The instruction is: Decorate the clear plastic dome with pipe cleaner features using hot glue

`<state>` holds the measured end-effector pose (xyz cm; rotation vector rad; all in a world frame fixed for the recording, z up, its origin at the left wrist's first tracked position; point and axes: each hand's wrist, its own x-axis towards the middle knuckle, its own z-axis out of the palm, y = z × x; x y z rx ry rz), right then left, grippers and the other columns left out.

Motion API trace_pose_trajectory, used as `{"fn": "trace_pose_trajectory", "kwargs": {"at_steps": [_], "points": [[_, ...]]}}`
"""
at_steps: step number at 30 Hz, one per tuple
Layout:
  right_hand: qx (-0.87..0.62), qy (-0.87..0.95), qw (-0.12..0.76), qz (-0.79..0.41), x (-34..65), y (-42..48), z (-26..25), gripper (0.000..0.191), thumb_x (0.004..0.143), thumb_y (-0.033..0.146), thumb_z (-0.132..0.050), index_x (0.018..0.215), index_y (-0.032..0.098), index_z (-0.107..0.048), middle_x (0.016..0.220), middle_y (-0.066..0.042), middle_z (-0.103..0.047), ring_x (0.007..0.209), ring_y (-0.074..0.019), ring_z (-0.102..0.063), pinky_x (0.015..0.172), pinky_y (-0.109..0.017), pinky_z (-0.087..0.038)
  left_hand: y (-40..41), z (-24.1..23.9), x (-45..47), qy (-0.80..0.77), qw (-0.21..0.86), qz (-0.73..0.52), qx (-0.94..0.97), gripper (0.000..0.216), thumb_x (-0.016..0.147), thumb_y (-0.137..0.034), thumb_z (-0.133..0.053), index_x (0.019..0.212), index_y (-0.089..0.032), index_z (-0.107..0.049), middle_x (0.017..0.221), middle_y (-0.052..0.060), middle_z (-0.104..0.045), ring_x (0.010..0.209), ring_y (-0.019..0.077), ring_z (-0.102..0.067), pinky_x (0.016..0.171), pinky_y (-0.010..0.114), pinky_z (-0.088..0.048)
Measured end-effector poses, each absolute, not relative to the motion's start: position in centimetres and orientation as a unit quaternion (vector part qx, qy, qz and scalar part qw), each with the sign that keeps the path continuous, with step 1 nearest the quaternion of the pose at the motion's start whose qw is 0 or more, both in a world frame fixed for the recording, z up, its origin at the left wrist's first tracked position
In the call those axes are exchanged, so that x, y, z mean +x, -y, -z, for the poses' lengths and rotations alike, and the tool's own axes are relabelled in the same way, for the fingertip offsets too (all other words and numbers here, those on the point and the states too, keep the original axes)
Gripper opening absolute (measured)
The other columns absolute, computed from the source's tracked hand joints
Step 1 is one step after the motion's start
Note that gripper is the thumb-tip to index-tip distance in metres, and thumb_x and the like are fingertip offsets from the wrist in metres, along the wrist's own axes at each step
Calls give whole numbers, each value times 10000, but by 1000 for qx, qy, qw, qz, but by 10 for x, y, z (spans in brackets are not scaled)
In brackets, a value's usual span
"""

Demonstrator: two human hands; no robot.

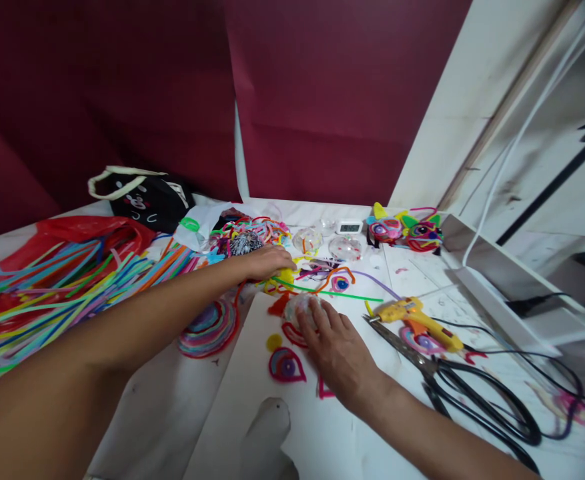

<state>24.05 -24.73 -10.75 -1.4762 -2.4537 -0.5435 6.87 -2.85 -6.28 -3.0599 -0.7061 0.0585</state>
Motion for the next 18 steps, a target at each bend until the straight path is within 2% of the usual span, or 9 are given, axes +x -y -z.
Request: {"fn": "trace_pose_trajectory", "kwargs": {"at_steps": [5, 9, 11, 15, 18], "points": [[-507, 837, 108, 173, 241, 248, 106, 496, 901, 110, -515, 1392, 87, -456, 1412, -257, -480, 1238, -401, -508, 868, -495, -528, 25, 61, 74, 230, -13, -40, -972, 278, 695, -38, -587, 865, -212, -720, 938, 68, -704, 940, 213, -597, 853, 284, -410], [-508, 839, 102, 165, 241, 247, 106, 501, 902, 113, -520, 1398, 98, -455, 1425, -254, -466, 1259, -402, -489, 873, -497, -529, 13, 53, 71, 274, -35, -23, -961, 101, 704, -138, -627, 784, -180, -672, 806, 36, -681, 788, 184, -600, 712, 241, -418], [-507, 840, 101, 165, 241, 247, 106, 501, 897, 110, -527, 1393, 92, -461, 1420, -261, -469, 1249, -410, -497, 862, -498, -534, 8, 50, 68, 308, -43, 0, -950, 88, 749, -211, -609, 811, -169, -656, 768, 26, -667, 724, 173, -590, 654, 235, -407], [-508, 838, 108, 166, 241, 247, 105, 501, 892, 104, -530, 1388, 89, -464, 1412, -254, -484, 1231, -400, -516, 855, -487, -541, 6, 46, 61, 369, -53, 54, -926, 257, 815, -274, -531, 1028, -152, -608, 812, 25, -671, 709, 162, -594, 619, 226, -401], [-511, 836, 112, 167, 241, 248, 106, 505, 885, 110, -549, 1383, 100, -467, 1416, -248, -482, 1230, -394, -517, 859, -487, -539, 14, 43, 56, 378, -69, 51, -922, 250, 801, -287, -534, 990, -151, -623, 792, 16, -674, 711, 152, -600, 616, 211, -401]]}}
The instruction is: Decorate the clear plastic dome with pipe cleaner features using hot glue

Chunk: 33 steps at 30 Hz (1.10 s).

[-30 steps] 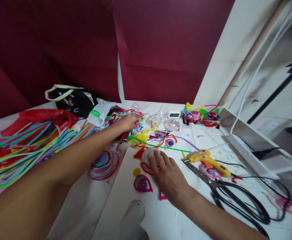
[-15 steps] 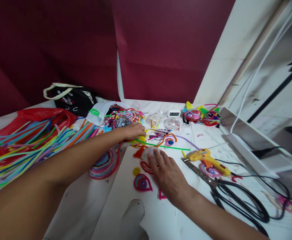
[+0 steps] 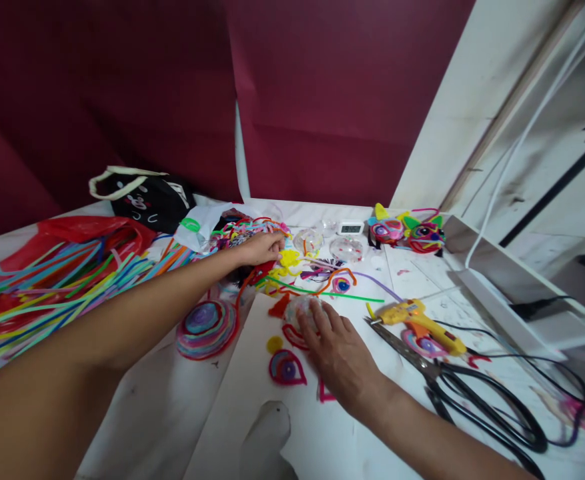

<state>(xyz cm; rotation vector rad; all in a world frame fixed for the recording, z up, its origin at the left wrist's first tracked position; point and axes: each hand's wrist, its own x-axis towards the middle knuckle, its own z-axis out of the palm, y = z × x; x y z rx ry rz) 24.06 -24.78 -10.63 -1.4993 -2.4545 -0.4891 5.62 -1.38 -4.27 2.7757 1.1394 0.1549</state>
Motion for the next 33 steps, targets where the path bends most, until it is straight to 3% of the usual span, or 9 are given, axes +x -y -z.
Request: {"fn": "trace_pose_trajectory", "kwargs": {"at_steps": [5, 9, 14, 19, 23, 29, 31, 33], "points": [[-510, 836, 102, 176, 240, 247, 107, 493, 890, 107, -540, 1378, 105, -471, 1410, -245, -489, 1227, -390, -522, 862, -474, -538, 32, 33, 46, -353, 108, 43, 928, 168, 757, -237, -542, 752, -182, -700, 607, -28, -658, 581, 122, -583, 576, 195, -387], [-508, 836, 100, 181, 241, 247, 107, 492, 888, 99, -531, 1377, 93, -471, 1403, -258, -491, 1224, -398, -522, 854, -480, -538, 41, 33, 40, -358, 83, 96, 925, 141, 675, -146, -574, 655, -203, -702, 586, -30, -659, 549, 125, -563, 557, 210, -372], [-508, 835, 95, 189, 241, 248, 108, 514, 888, 107, -537, 1395, 100, -456, 1414, -250, -483, 1222, -392, -525, 862, -473, -539, 46, 40, 37, -409, 3, 104, 906, 151, 675, -145, -577, 712, -220, -703, 687, 19, -681, 631, 179, -585, 563, 249, -365], [-510, 834, 100, 186, 241, 248, 110, 525, 890, 121, -546, 1405, 98, -448, 1423, -250, -473, 1229, -404, -517, 864, -483, -537, 51, 43, 38, -443, -10, 135, 886, 106, 696, -185, -598, 700, -193, -704, 783, 63, -709, 745, 210, -638, 641, 260, -423], [-510, 835, 102, 181, 241, 248, 109, 522, 893, 113, -540, 1406, 95, -445, 1422, -257, -470, 1228, -403, -516, 866, -488, -535, 52, 50, 39, -478, 7, 157, 864, 97, 762, -243, -635, 728, -173, -693, 786, 68, -701, 799, 212, -658, 714, 280, -468], [-507, 837, 112, 174, 242, 248, 109, 498, 891, 117, -541, 1384, 92, -474, 1408, -265, -482, 1221, -414, -522, 857, -494, -535, 46, 57, 37, -507, 67, 166, 843, 290, 909, -336, -591, 1127, -146, -606, 1121, 79, -633, 962, 205, -631, 820, 408, -539], [-507, 836, 111, 177, 242, 248, 109, 501, 888, 117, -546, 1384, 90, -475, 1407, -265, -483, 1220, -415, -522, 856, -496, -535, 46, 54, 35, -518, 86, 150, 838, 289, 911, -334, -589, 1126, -143, -607, 1130, 81, -630, 961, 207, -631, 812, 404, -544], [-507, 836, 109, 178, 241, 248, 109, 502, 886, 115, -548, 1382, 92, -478, 1403, -262, -489, 1215, -414, -527, 853, -494, -537, 46, 49, 34, -531, 105, 126, 831, 229, 895, -308, -608, 1037, -130, -634, 1000, 58, -665, 863, 182, -646, 757, 359, -547]]}}
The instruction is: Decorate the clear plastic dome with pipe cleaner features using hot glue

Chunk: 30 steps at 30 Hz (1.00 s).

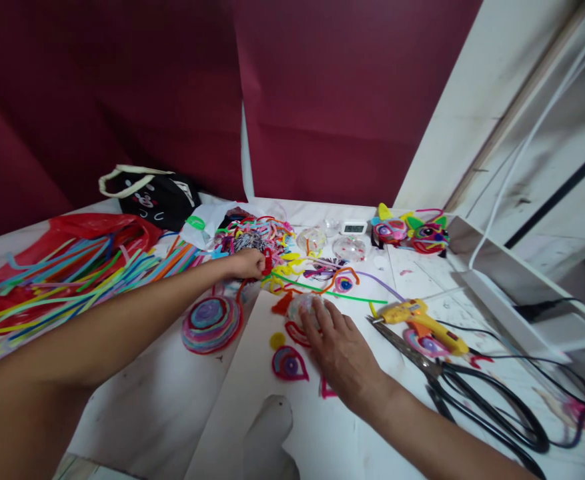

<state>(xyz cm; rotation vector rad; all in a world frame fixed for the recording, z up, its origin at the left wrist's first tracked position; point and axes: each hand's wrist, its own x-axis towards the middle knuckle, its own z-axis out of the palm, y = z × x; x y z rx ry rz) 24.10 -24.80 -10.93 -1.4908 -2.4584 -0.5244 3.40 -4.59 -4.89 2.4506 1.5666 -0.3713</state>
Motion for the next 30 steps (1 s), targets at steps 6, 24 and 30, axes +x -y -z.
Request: {"fn": "trace_pose_trajectory", "kwargs": {"at_steps": [6, 24, 30], "points": [[-512, 833, 99, 183, 240, 249, 109, 525, 885, 114, -551, 1402, 102, -459, 1419, -248, -479, 1218, -401, -529, 868, -487, -538, 47, 36, 26, -558, 174, 24, 811, 64, 733, -128, -604, 777, -170, -622, 435, -84, -519, 415, 103, -543, 477, 186, -400], [-516, 847, 90, 95, 243, 251, 97, 531, 898, 190, -550, 1413, 106, -451, 1468, -250, -414, 1287, -434, -456, 938, -541, -493, 57, -9, 29, -515, 217, -175, 810, 182, 698, -244, -584, 803, -149, -699, 419, -54, -529, 401, 109, -489, 443, 196, -350], [-515, 839, 175, -24, 250, 249, 69, 447, 924, 244, -519, 1350, 112, -510, 1375, -204, -521, 1246, -340, -510, 985, -478, -479, 81, -4, 44, -463, 259, -228, 817, 168, 752, -255, -583, 858, -142, -646, 480, -54, -525, 446, 99, -497, 472, 195, -383]]}}
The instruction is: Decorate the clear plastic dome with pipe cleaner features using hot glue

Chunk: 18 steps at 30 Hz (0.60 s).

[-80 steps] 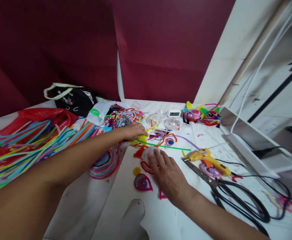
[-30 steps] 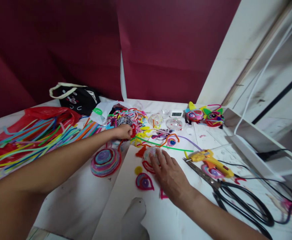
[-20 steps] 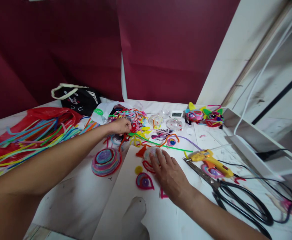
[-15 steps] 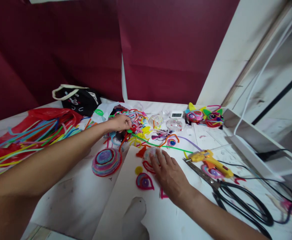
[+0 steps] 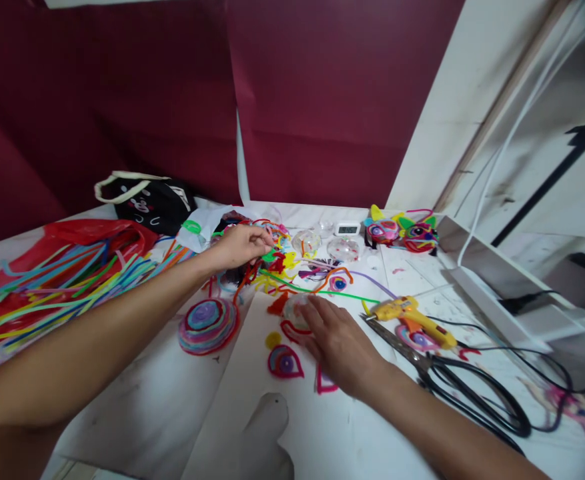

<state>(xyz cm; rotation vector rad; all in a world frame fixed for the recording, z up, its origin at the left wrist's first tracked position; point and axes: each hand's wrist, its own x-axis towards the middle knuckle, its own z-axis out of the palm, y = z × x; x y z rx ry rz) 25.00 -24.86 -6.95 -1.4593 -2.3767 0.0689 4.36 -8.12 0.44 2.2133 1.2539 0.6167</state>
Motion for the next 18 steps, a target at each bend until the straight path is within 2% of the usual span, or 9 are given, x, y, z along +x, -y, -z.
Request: {"fn": "trace_pose_trajectory", "kwargs": {"at_steps": [5, 9, 12, 15, 18], "points": [[-502, 790, 343, -80, 261, 245, 59, 351, 934, 247, -492, 1255, 118, -549, 1201, -166, -622, 1115, -260, -597, 940, -412, -511, 108, -5, 60, -415, 321, -272, 807, 184, 739, -260, -621, 880, -142, -633, 571, -42, -556, 487, 96, -518, 487, 198, -407], [-506, 722, 444, -158, 267, 238, 61, 443, 899, 308, -547, 1321, 188, -481, 1179, -133, -632, 968, -223, -653, 768, -362, -556, 130, -6, 78, -402, 356, -288, 793, 155, 731, -241, -633, 862, -158, -633, 610, -42, -562, 508, 88, -532, 486, 188, -414], [-498, 678, 481, -246, 270, 232, 64, 489, 868, 323, -587, 1327, 197, -475, 1095, -101, -652, 790, -171, -654, 655, -296, -528, 144, -5, 91, -376, 407, -268, 788, 166, 740, -244, -629, 882, -157, -626, 595, -41, -568, 510, 102, -559, 471, 193, -423], [-485, 648, 498, -311, 274, 227, 67, 310, 878, 323, -557, 1149, 174, -583, 776, -11, -635, 625, -133, -583, 579, -250, -469, 152, -4, 100, -353, 444, -255, 783, 158, 745, -234, -632, 881, -152, -626, 604, -40, -586, 510, 99, -578, 468, 187, -430], [-499, 645, 490, -308, 281, 223, 68, 181, 883, 320, -527, 909, 173, -630, 644, 25, -562, 563, -117, -515, 539, -229, -418, 150, -3, 104, -352, 439, -260, 785, 130, 746, -200, -635, 865, -146, -632, 605, -37, -590, 509, 97, -591, 452, 173, -427]]}}
